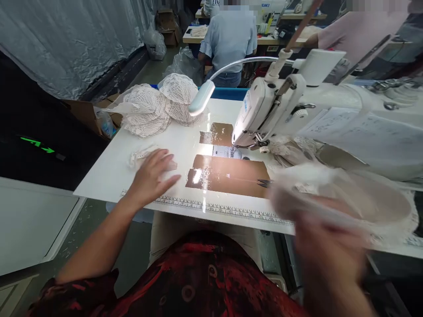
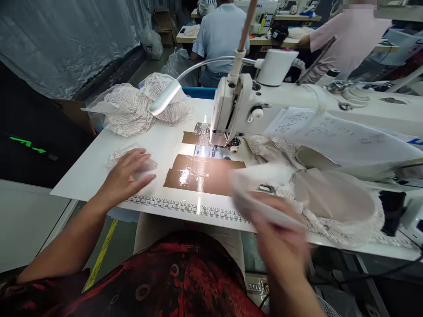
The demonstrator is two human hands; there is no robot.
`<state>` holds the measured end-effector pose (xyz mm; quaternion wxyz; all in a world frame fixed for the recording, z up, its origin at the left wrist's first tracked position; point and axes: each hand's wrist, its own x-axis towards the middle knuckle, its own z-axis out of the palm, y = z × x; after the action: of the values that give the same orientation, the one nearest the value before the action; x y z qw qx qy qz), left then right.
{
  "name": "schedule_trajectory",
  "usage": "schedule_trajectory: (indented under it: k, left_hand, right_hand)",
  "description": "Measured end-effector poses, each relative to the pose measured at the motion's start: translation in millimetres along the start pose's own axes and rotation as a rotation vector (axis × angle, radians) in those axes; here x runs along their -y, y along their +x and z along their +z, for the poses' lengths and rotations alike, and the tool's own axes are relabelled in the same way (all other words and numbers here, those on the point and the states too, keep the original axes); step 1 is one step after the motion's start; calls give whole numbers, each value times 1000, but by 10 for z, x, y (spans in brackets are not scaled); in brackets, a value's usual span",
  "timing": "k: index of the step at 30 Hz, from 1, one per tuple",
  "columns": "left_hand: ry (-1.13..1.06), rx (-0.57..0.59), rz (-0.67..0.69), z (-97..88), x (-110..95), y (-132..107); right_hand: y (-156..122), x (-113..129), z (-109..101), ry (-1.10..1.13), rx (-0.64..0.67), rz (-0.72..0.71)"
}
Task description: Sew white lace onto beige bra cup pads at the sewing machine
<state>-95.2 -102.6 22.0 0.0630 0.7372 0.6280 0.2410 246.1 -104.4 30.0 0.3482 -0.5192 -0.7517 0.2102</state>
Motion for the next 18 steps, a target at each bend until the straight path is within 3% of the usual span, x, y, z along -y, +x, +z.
schedule_trajectory:
  k: [1,3,5,7,10,15,18]
  left_hand:
    - [-148,49,67,3,-139,10]
    - [-423,199,200,44,-415,24]
    - [-552,312,214,115,-613,28]
    - [-581,360,150,186,-693,23]
    - [-595,341,84,255,-685,0]
    - [-547,184,91,331,-767,-25]
    - [-461,89,107,389,-777,3]
  right_hand:
    - [21,72,120,75,57,17]
    - [95,198,356,470,312,138]
    - [189,273,517,672,391,186]
    - [275,294,576,734,413,183]
    - [361,282,547,643,414,123]
    - [395,354,501,404,342,-8]
    - [354,409,479,323,209,-144]
